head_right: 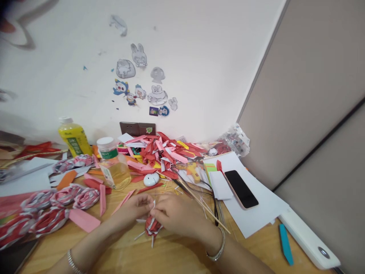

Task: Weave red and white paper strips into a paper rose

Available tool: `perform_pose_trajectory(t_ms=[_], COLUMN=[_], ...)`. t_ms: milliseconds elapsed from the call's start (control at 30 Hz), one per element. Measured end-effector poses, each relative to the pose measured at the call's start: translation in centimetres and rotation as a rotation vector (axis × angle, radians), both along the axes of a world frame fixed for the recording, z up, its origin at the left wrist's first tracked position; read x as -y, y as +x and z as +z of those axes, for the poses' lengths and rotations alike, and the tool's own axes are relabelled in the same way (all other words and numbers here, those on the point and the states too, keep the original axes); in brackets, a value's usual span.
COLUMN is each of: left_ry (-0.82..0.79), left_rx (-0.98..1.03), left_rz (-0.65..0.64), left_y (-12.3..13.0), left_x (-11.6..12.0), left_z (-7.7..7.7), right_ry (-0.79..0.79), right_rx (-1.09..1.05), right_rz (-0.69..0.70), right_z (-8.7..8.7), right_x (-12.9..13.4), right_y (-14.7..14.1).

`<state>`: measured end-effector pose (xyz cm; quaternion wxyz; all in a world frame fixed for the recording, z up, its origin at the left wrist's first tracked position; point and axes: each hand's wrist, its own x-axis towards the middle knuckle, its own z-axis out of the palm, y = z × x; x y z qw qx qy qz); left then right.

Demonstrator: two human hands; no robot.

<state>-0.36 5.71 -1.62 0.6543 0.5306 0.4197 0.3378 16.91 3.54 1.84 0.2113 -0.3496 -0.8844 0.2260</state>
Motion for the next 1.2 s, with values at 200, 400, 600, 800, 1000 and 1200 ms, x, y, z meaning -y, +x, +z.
perform_pose_trajectory(t_ms=[200, 400, 600, 800, 1000, 1200], left_ry=[0.087, 0.288, 0.398, 0.415, 0.476, 0.555], left_rx=[0.082, 0.142, 0.073, -0.023, -0.103, -0.153], left_rz=[0.058, 0.09, 0.123, 0.209, 0.293, 0.327], left_y=[-0.3, -0.4, 0.3, 0.7, 0.9, 0.9], left_x=[-0.5, -0.6, 0.2, 0.7, 0.8, 1.0], left_z=[0.2, 0.3, 0.6, 0.9, 0.9, 0.5], right_ry=[-0.013, -0.496, -0.533, -0.481, -0.377, -0.153], right_rx=[-0.429, -0.708, -0.761, -0.73, -0.632, -0.553], right_rz=[-0.167, -0.224, -0.21, -0.221, -0.249, -0.399], right_z=[0.3, -1.5, -1.7, -1.6, -1.6, -1.6], right_x=[-1.0, -2.8, -2.6, -2.3, -2.1, -1.5], right_y=[0.8, 1.5, 0.9, 0.8, 0.7, 0.4])
